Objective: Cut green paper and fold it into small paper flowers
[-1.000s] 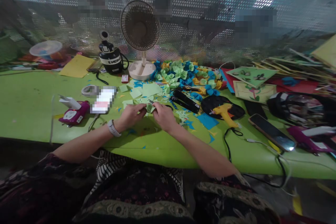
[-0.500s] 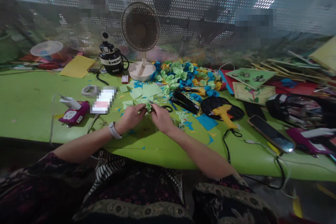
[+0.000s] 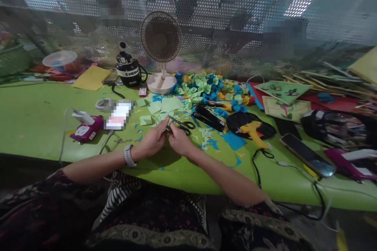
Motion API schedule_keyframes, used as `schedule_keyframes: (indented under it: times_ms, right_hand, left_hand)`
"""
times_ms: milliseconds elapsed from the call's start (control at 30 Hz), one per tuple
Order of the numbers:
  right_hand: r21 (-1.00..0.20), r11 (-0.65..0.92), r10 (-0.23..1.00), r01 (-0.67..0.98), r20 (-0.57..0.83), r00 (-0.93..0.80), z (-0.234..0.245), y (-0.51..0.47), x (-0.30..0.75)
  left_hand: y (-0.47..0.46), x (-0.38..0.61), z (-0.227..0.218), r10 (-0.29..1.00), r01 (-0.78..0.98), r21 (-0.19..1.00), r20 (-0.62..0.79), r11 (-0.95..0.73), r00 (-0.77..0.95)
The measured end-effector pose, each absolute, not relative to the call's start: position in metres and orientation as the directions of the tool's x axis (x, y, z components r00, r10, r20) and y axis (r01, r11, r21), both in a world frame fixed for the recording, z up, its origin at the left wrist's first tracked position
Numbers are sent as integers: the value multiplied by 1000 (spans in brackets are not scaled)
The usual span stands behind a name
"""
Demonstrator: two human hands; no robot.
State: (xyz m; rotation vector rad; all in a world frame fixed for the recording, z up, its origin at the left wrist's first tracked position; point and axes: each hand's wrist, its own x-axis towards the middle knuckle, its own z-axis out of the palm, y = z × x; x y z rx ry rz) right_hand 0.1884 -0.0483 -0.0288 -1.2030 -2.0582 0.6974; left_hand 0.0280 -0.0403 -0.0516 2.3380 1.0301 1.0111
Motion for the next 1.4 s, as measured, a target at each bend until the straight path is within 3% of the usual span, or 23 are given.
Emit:
schedule_keyframes:
  times_ms: [200, 300, 567, 800, 933, 1233, 1400]
  right_hand:
    - [-845, 386, 846, 370, 164, -508, -18, -55, 188]
    - [-892, 314, 853, 325, 115, -509, -11, -54, 189]
    - [-916, 194, 935, 350, 65, -348, -9, -36, 200]
    - [-911, 164, 966, 378, 71, -250, -20, -30, 211]
    - [-947, 92, 973, 307, 20, -230, -22, -29, 212]
    - [-913, 182, 972, 364, 112, -206, -21, -32, 210]
    - [-946, 189, 960, 264, 122, -251, -26, -27, 210]
  left_hand:
    - [-49, 28, -69, 640, 404, 505, 503, -763, 580]
    - [-46, 28, -64, 626, 358, 532, 501, -767, 597]
    - [-21, 21, -37, 829, 283, 839, 298, -464, 474]
    - [-14, 19, -35, 882, 44, 977, 168, -208, 441]
    - [-14, 16, -29, 884, -60, 994, 107, -89, 454]
    - [-20, 17, -20, 898, -11, 991, 124, -132, 422]
    - [-16, 18, -22, 905, -67, 981, 193, -181, 380]
